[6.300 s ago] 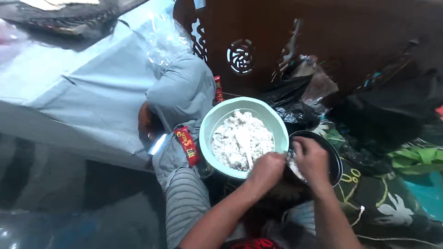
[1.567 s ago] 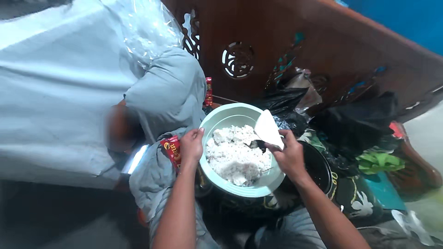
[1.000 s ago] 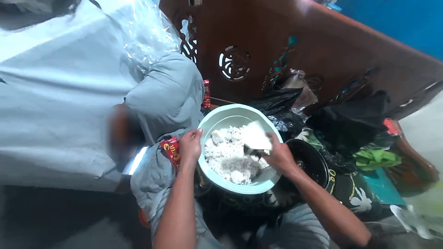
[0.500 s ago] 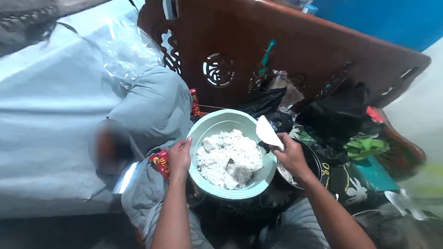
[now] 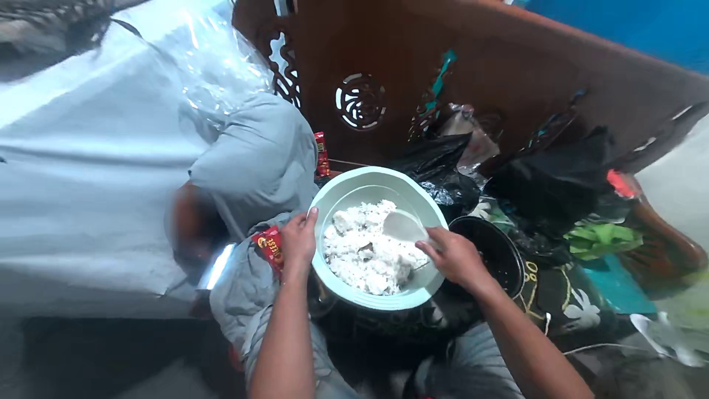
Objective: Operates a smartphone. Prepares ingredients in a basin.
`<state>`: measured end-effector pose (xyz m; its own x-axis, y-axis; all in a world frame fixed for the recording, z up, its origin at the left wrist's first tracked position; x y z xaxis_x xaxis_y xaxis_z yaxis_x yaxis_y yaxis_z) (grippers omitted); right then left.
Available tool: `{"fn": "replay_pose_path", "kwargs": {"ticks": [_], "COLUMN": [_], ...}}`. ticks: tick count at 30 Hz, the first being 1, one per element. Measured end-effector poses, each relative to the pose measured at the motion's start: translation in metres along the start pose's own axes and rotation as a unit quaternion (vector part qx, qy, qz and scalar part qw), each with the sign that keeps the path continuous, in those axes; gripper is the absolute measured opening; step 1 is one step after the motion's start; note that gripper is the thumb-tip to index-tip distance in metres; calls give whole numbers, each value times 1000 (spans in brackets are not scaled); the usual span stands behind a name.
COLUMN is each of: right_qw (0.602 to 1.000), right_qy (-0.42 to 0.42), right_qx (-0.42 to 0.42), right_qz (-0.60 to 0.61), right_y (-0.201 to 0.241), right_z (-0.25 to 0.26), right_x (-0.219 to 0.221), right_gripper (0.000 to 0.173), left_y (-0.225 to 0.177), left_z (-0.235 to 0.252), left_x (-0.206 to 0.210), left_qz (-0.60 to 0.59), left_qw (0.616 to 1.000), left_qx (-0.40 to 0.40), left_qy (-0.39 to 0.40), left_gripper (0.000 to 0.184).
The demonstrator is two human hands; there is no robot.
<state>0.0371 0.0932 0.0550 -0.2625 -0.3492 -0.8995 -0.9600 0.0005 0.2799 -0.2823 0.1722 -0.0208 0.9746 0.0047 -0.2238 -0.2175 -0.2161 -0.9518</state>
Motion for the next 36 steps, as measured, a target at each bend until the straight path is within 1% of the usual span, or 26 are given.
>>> {"fn": "replay_pose_path", "kwargs": {"ticks": [3,5,8,11,12,14,15,16,18,19,20,21,22,24,26,28,30,33,36], "right_qw": [995,992,986,984,984,982,981,979,976,975,973,971,970,966,964,961,955,948,946], "right_qy": [31,17,17,71,84,83,78,72,50,37,29,25,23,13,-3,-14,-38,-60,-77], "right_qx": [-70,-92,-114,-107,-105,-118,-131,-145,-171,-182,-191,-200,-207,-219,-224,-229,-242,-254,-253], "right_qz": [-64,-90,-121,-125,-119,-120,-123,-126,-126,-125,-125,-127,-128,-136,-145,-153,-166,-182,-190], "right_y": [37,48,51,49,47,42,39,36,31,28,24,20,17,11,5,-1,-7,-13,-18], "right_z": [26,39,54,56,55,52,49,46,38,33,28,24,20,10,1,-6,-10,-17,-23], "right_x": [13,20,30,35,35,37,38,39,37,36,35,34,33,31,29,30,31,27,20], "right_gripper": [44,41,40,41,42,41,41,39,37,36,35,34,34,34,34,34,33,34,32], "left_y": [1,1,2,1,1,-1,-2,-5,-21,-31,-40,-46,-49,-49,-44,-39,-35,-30,-29], "left_z": [1,1,4,4,4,3,1,-2,-12,-19,-25,-29,-32,-28,-22,-21,-23,-26,-27], "left_x": [-1,-2,-2,-2,-3,-4,-6,-7,-4,1,10,21,34,57,75,86,94,106,116], "left_qz": [-3,5,8,19,40,94,141,192,291,325,354,379,399,423,439,440,433,425,440], "left_qw": [1000,1000,1000,1000,999,996,990,980,943,924,910,900,892,872,849,835,824,813,794], "left_qx": [-5,-9,3,2,2,5,18,50,150,193,213,214,200,153,118,97,98,116,128], "left_qy": [0,5,5,15,19,6,-10,-26,-60,-56,-31,11,69,192,268,316,351,381,401], "left_gripper": [47,49,50,50,50,49,48,47,44,37,29,24,21,21,21,21,23,24,26]}}
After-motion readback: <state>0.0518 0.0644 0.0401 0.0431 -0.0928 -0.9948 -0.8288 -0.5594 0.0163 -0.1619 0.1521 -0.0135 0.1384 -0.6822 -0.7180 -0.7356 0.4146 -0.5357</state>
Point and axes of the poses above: each hand's wrist, its own z-axis towards the middle knuckle, its own x-axis out of the palm, y = z × x, the point moved 4 cm from there along z, towards the middle knuckle, and after that the axes turned 13 degrees about y, right-handed, at the moved point
